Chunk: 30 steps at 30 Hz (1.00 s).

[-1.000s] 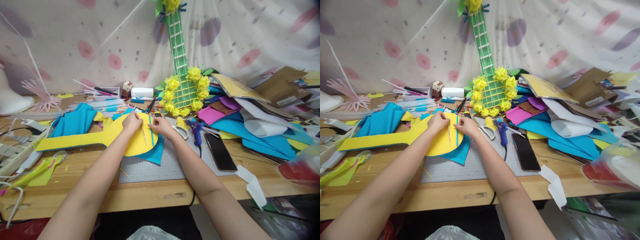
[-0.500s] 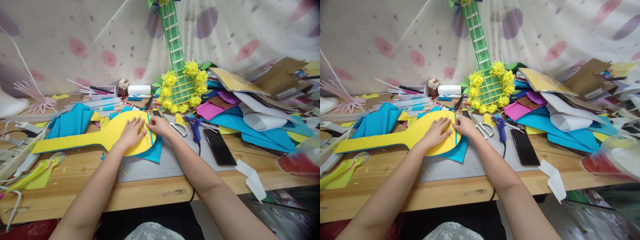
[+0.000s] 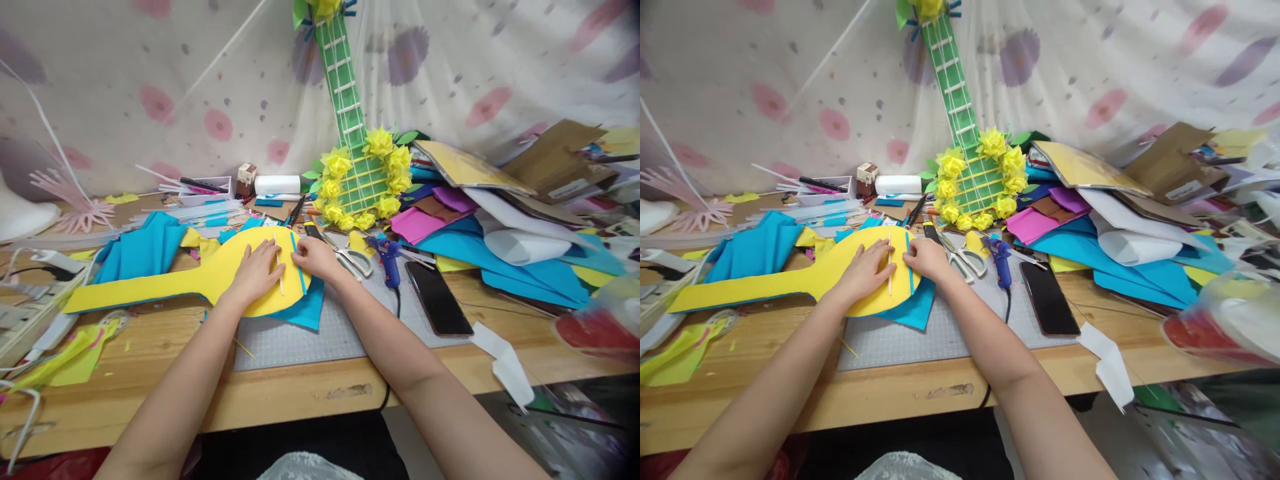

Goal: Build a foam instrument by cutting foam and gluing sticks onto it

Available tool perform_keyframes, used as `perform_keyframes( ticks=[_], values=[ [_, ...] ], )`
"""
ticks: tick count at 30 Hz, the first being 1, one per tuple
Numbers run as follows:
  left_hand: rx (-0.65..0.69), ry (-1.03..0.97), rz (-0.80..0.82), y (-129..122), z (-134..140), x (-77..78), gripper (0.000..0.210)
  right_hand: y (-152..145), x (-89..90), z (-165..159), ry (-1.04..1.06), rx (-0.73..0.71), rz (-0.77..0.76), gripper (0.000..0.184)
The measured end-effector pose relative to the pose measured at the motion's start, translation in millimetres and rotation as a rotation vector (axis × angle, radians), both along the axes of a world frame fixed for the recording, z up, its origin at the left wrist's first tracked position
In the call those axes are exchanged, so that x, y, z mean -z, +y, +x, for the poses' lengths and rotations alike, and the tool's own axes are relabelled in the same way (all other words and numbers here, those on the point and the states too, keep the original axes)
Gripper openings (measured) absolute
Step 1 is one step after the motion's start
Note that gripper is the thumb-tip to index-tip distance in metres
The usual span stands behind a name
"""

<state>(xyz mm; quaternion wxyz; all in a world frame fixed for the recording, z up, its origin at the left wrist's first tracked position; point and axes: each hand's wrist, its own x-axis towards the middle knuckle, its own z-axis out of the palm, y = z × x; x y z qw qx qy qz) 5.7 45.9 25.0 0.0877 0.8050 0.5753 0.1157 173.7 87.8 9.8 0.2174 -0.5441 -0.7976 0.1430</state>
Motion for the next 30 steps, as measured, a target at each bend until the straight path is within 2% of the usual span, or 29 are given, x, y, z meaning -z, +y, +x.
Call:
perform_keyframes(
  ticks=[6,12,17,30],
  values=[
    [-0.016,0.029,0.012,-0.1,-12.2,-0.5,0.040,-3.4,-11.5,-9.6,-0.190,0.083,0.022,0.021],
    [0.024,0.037,0.001,-0.3,-16.4,-3.0,0.040,1.0,-30.7,-20.9,-0.372,0.042,-0.064,0.030],
    [0.059,0.016,-0.013,1.3,-17.7,-1.6,0.044,0.7,-36.9,-26.3,-0.397,0.008,-0.068,0.033],
    [0.096,0.014,-0.008,5.7,-23.3,3.6,0.055,4.7,-34.7,-21.0,-0.357,0.039,-0.086,0.033]
  ],
)
